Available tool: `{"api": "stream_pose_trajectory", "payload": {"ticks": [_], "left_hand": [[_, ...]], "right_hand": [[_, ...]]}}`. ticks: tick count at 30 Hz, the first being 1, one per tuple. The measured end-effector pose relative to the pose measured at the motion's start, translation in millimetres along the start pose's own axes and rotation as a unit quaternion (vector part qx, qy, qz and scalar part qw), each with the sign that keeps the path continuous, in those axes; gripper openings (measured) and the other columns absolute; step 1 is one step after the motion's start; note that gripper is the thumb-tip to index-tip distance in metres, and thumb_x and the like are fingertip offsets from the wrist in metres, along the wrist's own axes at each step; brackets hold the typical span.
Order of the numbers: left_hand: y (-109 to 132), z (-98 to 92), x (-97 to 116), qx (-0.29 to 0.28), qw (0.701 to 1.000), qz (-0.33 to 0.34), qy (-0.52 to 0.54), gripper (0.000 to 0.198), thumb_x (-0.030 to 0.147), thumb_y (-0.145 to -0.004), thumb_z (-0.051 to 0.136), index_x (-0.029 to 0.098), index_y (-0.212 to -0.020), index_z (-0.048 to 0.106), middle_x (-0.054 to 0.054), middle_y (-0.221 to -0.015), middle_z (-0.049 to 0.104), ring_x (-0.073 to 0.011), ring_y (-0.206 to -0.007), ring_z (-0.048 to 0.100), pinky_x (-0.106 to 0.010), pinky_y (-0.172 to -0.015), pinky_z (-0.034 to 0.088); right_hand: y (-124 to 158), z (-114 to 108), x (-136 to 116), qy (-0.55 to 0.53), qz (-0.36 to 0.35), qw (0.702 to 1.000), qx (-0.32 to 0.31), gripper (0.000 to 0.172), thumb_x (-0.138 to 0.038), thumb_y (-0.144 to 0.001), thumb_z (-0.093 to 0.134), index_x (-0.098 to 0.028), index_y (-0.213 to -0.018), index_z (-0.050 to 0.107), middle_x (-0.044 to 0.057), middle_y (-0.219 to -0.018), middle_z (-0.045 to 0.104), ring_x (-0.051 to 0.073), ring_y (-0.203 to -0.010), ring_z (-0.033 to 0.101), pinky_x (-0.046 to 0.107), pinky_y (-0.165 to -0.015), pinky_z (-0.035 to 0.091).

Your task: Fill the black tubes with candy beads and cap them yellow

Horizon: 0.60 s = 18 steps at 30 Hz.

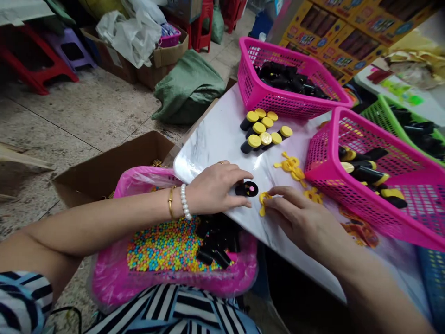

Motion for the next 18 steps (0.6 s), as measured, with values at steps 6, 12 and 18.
{"api": "stream_pose_trajectory", "payload": {"ticks": [6,12,18], "left_hand": [[0.9,-2.3,1.9,0.004,1.000,0.001,0.009,0.030,0.034,-0.081,0.076,0.014,-0.101,0.067,-0.006,-0.094,0.071,-0.0192,-0.092,0.062,-0.033,-0.087,0.047],[2.9,1.3,0.2,0.020,1.000,-0.007,-0.002,0.034,0.037,-0.078,0.078,0.013,-0.098,0.066,-0.007,-0.093,0.069,-0.0212,-0.092,0.061,-0.034,-0.086,0.048],[2.4,1.1,0.4,0.015,1.000,-0.006,-0.004,0.033,0.037,-0.079,0.077,0.013,-0.100,0.067,-0.007,-0.093,0.070,-0.0212,-0.092,0.062,-0.034,-0.086,0.048]], "right_hand": [[-6.4,1.0,-1.6,0.008,-0.045,0.999,-0.018,0.036,-0.012,-0.093,0.043,-0.019,-0.126,0.055,0.011,-0.126,0.061,0.021,-0.103,0.066,0.032,-0.081,0.058],[0.3,8.7,-14.9,0.117,-0.022,0.993,0.026,0.028,-0.010,-0.087,0.047,-0.015,-0.106,0.067,0.014,-0.099,0.070,0.019,-0.068,0.067,0.026,-0.049,0.048],[-11.3,7.2,-15.7,-0.427,0.283,0.849,0.132,0.023,-0.034,-0.088,0.063,-0.020,-0.106,0.063,0.002,-0.073,0.069,0.013,-0.051,0.062,0.023,-0.042,0.048]]}}
Point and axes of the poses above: each hand's wrist, its own y-axis away from the middle knuckle, its own z-axis out of the palm, x = y × z, the point moved 1 cm from there along -y, towards the middle knuckle
